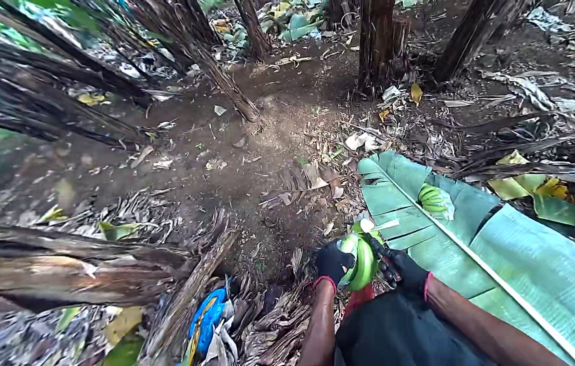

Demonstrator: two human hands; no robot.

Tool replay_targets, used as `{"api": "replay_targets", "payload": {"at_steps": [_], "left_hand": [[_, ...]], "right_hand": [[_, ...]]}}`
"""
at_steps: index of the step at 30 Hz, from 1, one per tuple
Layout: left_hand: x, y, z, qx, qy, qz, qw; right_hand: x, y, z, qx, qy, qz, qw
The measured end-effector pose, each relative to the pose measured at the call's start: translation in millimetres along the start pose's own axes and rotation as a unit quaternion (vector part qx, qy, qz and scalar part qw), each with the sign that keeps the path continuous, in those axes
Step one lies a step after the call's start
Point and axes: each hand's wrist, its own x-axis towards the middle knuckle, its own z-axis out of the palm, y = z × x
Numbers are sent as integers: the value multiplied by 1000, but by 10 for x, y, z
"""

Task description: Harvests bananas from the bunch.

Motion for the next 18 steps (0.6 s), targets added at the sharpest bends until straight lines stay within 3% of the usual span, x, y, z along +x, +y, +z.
{"api": "replay_targets", "payload": {"at_steps": [9,14,18], "left_hand": [[118,176,236,7,36,-60,998],[107,349,401,4,48,-37,998],[247,482,618,-9,24,-39,999]], "right_hand": [[34,-119,252,14,61,-2,998],[-272,-195,215,40,92,-6,995],[-967,-402,162,17,79,-41,996]]}}
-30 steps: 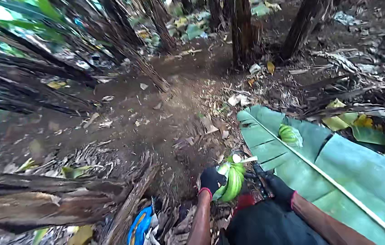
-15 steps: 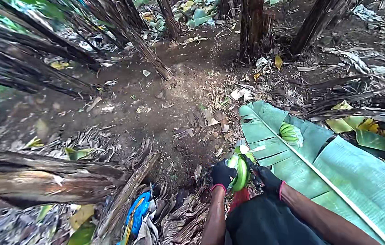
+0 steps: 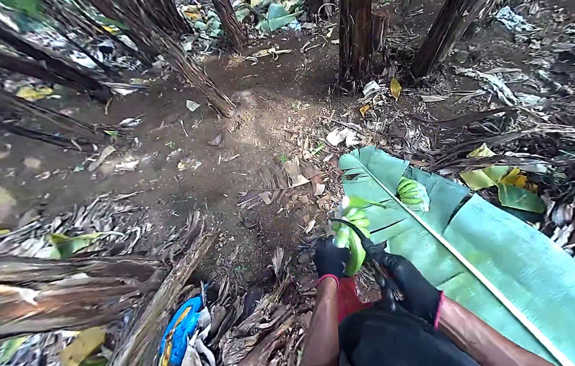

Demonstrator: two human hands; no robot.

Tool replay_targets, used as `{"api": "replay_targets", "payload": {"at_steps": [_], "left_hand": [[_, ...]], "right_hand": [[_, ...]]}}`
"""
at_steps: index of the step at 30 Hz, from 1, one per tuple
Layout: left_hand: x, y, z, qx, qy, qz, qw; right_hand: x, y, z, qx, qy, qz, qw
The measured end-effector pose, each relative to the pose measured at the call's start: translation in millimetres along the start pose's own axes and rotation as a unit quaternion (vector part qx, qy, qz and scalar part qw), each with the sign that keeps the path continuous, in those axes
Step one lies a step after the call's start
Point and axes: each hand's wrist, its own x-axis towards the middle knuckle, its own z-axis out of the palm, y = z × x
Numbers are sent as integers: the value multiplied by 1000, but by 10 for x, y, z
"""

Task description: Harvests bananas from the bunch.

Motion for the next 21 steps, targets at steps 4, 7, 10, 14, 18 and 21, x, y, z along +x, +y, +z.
{"api": "replay_targets", "payload": {"at_steps": [4,7,10,14,18,21], "left_hand": [[215,127,362,27,-19,2,999],[346,351,638,115,-47,16,992],[504,698,886,215,-86,56,971],[626,1166,1295,318,-153,133,926],[618,1614,1743,391,-219,218,867],[642,1959,1956,392,-251,300,833]], "right_hand": [[-38,31,-828,48,130,-49,989],[-182,246,-1659,112,238,-55,963],[-412,554,-2346,169,323,-38,931],[-680,935,-2745,229,398,-10,888],[-924,1023,-2755,255,424,25,868],[-1060,927,-2656,255,427,23,867]]}}
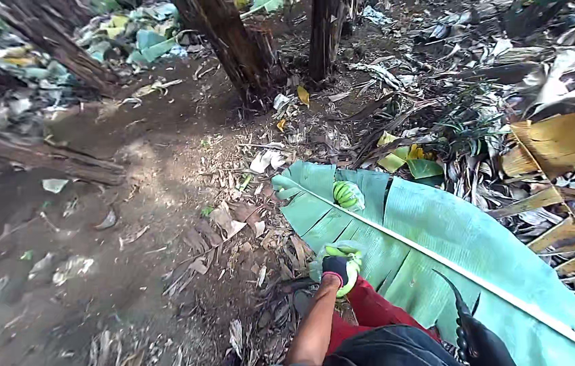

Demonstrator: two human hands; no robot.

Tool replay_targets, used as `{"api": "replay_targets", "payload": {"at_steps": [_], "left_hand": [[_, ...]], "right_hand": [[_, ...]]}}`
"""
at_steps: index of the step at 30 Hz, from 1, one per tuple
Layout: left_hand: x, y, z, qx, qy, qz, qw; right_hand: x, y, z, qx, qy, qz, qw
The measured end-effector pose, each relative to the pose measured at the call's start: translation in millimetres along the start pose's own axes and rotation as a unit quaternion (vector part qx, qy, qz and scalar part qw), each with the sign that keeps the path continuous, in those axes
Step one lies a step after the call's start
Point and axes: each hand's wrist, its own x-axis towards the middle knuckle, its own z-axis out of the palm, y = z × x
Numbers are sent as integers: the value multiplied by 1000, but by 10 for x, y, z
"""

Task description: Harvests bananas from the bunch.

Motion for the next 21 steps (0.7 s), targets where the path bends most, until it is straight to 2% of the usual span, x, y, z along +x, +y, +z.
{"api": "replay_targets", "payload": {"at_steps": [2,5,8,11,15,19,21], "left_hand": [[263,130,-252,18,24,27,999],[474,215,-868,-30,116,5,993],[330,148,-1526,-53,212,3,976],[-122,-50,-1843,-86,262,30,961],[-941,-553,-1878,-145,317,65,935],[-2080,-1169,-2054,-158,422,63,890],[-2767,-1401,-2156,-150,493,47,855]], "right_hand": [[91,97,-65,15,-2,-10,1000],[269,247,-136,25,3,-1,1000],[436,313,-26,6,11,4,1000],[634,357,141,-18,-22,-26,999],[644,160,585,-48,-93,-93,990],[225,-327,1266,-32,-160,-146,976],[-66,-592,1608,-23,-202,-173,964]]}}
